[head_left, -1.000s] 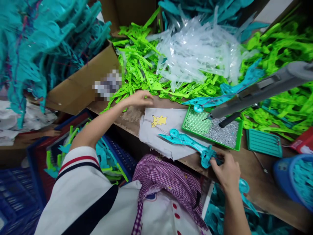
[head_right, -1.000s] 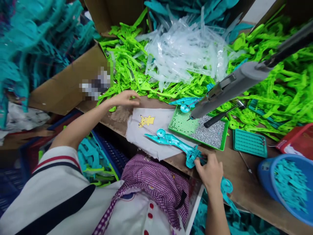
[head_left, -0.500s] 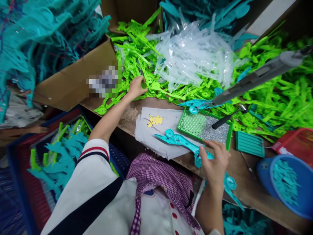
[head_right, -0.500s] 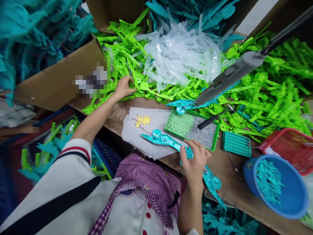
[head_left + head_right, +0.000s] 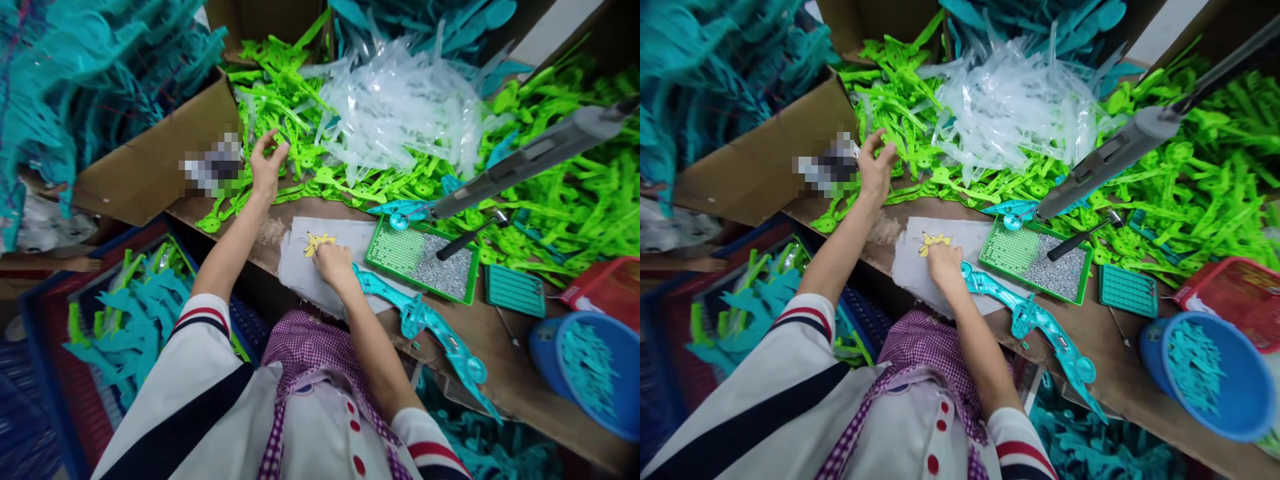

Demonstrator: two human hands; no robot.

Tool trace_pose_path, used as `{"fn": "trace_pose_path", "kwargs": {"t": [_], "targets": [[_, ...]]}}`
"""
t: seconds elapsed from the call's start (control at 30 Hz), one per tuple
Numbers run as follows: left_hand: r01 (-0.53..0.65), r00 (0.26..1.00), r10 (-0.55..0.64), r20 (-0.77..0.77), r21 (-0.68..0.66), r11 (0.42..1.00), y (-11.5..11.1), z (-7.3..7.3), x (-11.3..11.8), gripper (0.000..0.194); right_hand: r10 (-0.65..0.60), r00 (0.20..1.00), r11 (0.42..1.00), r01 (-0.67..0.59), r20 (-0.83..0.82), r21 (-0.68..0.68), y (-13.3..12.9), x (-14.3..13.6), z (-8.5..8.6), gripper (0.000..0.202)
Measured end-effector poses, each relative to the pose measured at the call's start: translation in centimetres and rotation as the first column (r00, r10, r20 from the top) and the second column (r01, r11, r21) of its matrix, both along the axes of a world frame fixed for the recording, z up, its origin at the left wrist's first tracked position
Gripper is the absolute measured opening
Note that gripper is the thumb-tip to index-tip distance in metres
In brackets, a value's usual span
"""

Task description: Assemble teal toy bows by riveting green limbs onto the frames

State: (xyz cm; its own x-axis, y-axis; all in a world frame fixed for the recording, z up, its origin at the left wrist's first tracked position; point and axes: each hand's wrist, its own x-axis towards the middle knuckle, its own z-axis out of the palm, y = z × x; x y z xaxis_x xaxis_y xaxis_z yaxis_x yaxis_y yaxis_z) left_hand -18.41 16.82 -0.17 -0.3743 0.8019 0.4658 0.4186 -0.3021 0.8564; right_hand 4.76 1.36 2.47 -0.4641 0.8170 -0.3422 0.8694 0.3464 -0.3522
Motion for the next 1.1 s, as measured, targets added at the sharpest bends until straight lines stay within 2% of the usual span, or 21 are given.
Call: {"fn": "trace_pose_path", "kwargs": {"t": [0.07, 0.17, 0.23, 0.3, 0.37, 0.43, 0.5, 0.57, 0.63, 0.7, 0.8, 0.87, 0.9, 0.97, 1.1], "targets": [[-0.043, 0.999, 0.043, -0.006, 0.047, 0.998, -1.0, 1.0, 0.7, 0.064, 0.064, 0.998, 0.998, -0.064, 0.012, 0.023, 0.1, 0.1, 0.0, 0.026], [-0.051, 0.990, 0.060, -0.124, 0.073, 0.996, -4.7, 2.1, 2.8, 0.062, 0.105, 0.989, 0.993, -0.099, -0.102, 0.066, 0.2, 2.1, 0.7, 0.021], [-0.017, 0.967, 0.026, -0.255, 0.037, 0.999, -7.8, 1.8, 4.4, 0.059, 0.081, 0.955, 0.992, -0.051, -0.285, 0.112, -0.3, 4.4, 1.2, 0.015], [0.045, 0.925, -0.054, -0.377, -0.033, 0.998, -10.0, 0.6, 5.5, 0.054, 0.005, 0.889, 0.992, 0.055, -0.457, 0.118, -1.1, 6.3, 1.6, 0.010], [0.101, 0.880, -0.137, -0.456, -0.103, 0.990, -10.5, -0.9, 5.8, 0.044, -0.046, 0.849, 0.990, 0.109, -0.526, 0.091, -1.9, 7.3, 1.9, 0.007], [0.100, 0.856, -0.160, -0.491, -0.146, 0.984, -9.8, -1.7, 5.2, 0.037, -0.055, 0.860, 0.992, 0.103, -0.508, 0.067, -2.6, 7.3, 2.1, 0.006], [0.033, 0.862, -0.099, -0.497, -0.140, 0.990, -9.3, -1.0, 4.3, 0.035, -0.079, 0.876, 0.991, 0.122, -0.475, 0.061, -3.4, 7.3, 2.2, 0.007], [-0.039, 0.875, -0.012, -0.483, -0.096, 0.995, -10.4, 0.9, 3.7, 0.035, -0.136, 0.848, 0.979, 0.194, -0.512, 0.063, -4.7, 8.2, 2.3, 0.008], [-0.025, 0.884, -0.005, -0.467, -0.059, 0.998, -13.8, 2.9, 4.2, 0.036, -0.195, 0.778, 0.960, 0.276, -0.597, 0.045, -6.3, 10.2, 2.3, 0.010], [0.122, 0.876, -0.150, -0.457, -0.090, 0.988, -18.5, 4.0, 6.2, 0.037, -0.259, 0.716, 0.932, 0.362, -0.648, 0.028, -7.6, 12.5, 1.9, 0.012], [0.353, 0.857, -0.420, -0.299, -0.253, 0.901, -24.9, 3.2, 10.4, 0.042, -0.359, 0.697, 0.856, 0.511, -0.621, 0.079, -8.4, 14.8, 0.4, 0.013], [0.384, 0.867, -0.462, -0.186, -0.341, 0.858, -26.9, 1.9, 12.9, 0.043, -0.387, 0.710, 0.821, 0.556, -0.588, 0.131, -8.1, 15.3, -0.8, 0.013], [0.390, 0.865, -0.474, -0.166, -0.375, 0.841, -27.0, 1.4, 13.8, 0.045, -0.381, 0.725, 0.821, 0.551, -0.574, 0.151, -7.9, 15.2, -1.3, 0.013], [0.428, 0.828, -0.532, -0.174, -0.416, 0.802, -25.7, 0.7, 15.0, 0.049, -0.336, 0.763, 0.850, 0.498, -0.552, 0.170, -7.4, 14.7, -2.3, 0.011], [0.555, 0.681, -0.700, -0.215, -0.472, 0.685, -20.3, 0.6, 15.6, 0.052, -0.285, 0.790, 0.906, 0.407, -0.543, 0.116, -7.0, 13.8, -3.5, 0.009]]}}
